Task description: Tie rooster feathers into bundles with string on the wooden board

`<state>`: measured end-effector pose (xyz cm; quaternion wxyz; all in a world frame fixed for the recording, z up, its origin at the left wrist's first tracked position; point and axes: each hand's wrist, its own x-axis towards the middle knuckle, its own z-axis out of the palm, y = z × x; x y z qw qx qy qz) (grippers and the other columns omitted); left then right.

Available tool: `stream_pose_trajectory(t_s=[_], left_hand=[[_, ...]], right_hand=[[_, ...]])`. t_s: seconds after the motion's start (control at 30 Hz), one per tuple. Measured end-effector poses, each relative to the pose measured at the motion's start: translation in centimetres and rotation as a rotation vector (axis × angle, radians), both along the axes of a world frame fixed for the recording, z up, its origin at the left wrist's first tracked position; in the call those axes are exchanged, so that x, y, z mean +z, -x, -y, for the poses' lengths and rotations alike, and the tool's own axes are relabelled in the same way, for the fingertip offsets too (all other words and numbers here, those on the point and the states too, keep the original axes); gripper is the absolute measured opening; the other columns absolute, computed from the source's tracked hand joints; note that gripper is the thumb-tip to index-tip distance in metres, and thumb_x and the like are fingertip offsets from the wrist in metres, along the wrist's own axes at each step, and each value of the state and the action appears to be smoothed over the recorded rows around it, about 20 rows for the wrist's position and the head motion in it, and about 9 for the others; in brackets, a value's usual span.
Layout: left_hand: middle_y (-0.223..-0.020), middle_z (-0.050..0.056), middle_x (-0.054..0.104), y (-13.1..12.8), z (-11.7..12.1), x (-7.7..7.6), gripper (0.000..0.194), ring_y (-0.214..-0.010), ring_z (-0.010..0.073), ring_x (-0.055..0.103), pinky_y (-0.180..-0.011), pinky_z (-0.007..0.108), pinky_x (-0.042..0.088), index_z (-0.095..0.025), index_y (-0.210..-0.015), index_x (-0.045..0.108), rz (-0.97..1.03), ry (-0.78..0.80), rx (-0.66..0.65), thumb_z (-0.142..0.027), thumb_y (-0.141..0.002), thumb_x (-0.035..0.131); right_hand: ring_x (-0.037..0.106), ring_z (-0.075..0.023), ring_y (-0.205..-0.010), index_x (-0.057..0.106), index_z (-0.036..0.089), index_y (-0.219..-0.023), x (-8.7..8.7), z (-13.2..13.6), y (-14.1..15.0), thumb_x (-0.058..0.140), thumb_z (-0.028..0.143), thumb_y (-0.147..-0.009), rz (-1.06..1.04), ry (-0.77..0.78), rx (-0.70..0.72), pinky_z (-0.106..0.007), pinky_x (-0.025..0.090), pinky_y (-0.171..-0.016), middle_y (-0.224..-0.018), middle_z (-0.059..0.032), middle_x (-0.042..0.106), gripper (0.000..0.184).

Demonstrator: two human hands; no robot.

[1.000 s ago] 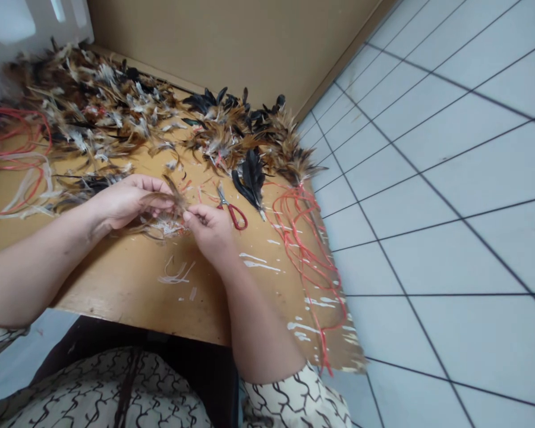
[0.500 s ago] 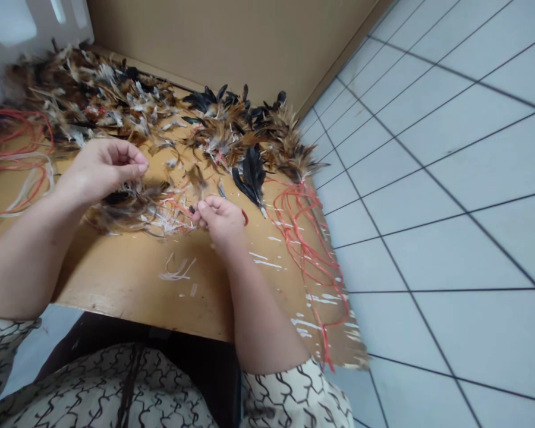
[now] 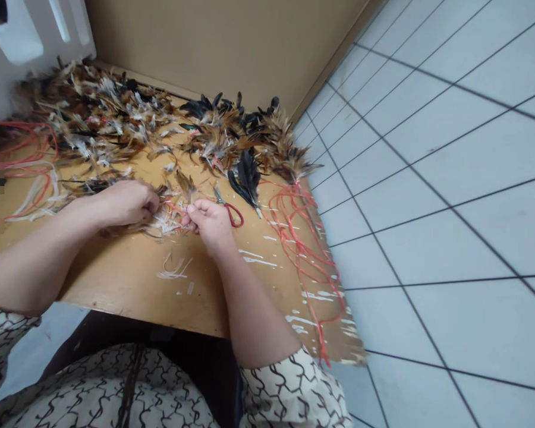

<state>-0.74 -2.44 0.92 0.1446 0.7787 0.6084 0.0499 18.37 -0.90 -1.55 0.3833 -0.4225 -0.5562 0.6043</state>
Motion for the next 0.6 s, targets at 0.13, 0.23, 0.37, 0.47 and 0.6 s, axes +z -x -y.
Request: stream_pose_trajectory(t_s=[0.13,0.23,0.37,0.47,0.6], left_hand=[[-0.069,0.002,0.068,0.5,-0.2,-0.2,0.019,-0.066,0.0162,0.057,-0.065,0.026,0.039,-0.019,-0.07,0.07,0.166,-0.051,0.043,-0.014,-0.063,0.053],[-0.062,0.0,0.063,0.6,0.0,0.2,0.016,-0.057,0.0125,0.052,-0.061,0.024,0.038,-0.016,-0.073,0.067,0.353,-0.079,0.118,-0.018,-0.07,0.052],[-0.059,-0.002,0.06,-0.1,0.5,0.6,0.011,-0.054,0.0103,0.049,-0.058,0.023,0.036,-0.015,-0.069,0.063,0.441,-0.071,0.066,-0.016,-0.07,0.052],[-0.059,-0.002,0.061,-0.8,0.7,0.3,0.012,-0.054,0.0111,0.05,-0.057,0.023,0.036,-0.015,-0.071,0.064,0.397,-0.082,0.016,-0.015,-0.07,0.052],[-0.066,0.001,0.065,-1.3,0.8,-0.3,0.015,-0.059,0.0131,0.054,-0.06,0.024,0.039,-0.016,-0.075,0.066,0.318,-0.151,-0.069,-0.017,-0.073,0.052]], right_hand=[[0.039,-0.0057,-0.042,0.059,0.018,-0.061,-0.1,-0.1,0.0,0.066,0.038,-0.063,0.003,0.003,-0.01,-0.022,0.029,-0.045,-0.051,0.0032,0.057,0.021],[0.04,-0.0067,-0.045,0.057,0.019,-0.062,-0.3,-0.2,0.0,0.064,0.039,-0.065,0.021,-0.023,-0.059,-0.022,0.031,-0.046,-0.054,0.0025,0.058,0.022],[0.039,-0.0087,-0.049,0.054,0.021,-0.061,-0.5,0.0,0.2,0.06,0.039,-0.069,0.116,-0.201,-0.152,-0.023,0.03,-0.048,-0.054,0.0033,0.051,0.021],[0.034,-0.0092,-0.048,0.05,0.021,-0.058,-0.2,0.6,0.3,0.055,0.035,-0.074,0.242,-0.374,-0.164,-0.024,0.027,-0.047,-0.049,0.005,0.039,0.021],[0.032,-0.0091,-0.047,0.048,0.021,-0.059,0.1,1.3,0.5,0.05,0.03,-0.077,0.366,-0.479,-0.116,-0.024,0.025,-0.046,-0.049,0.005,0.035,0.02]])
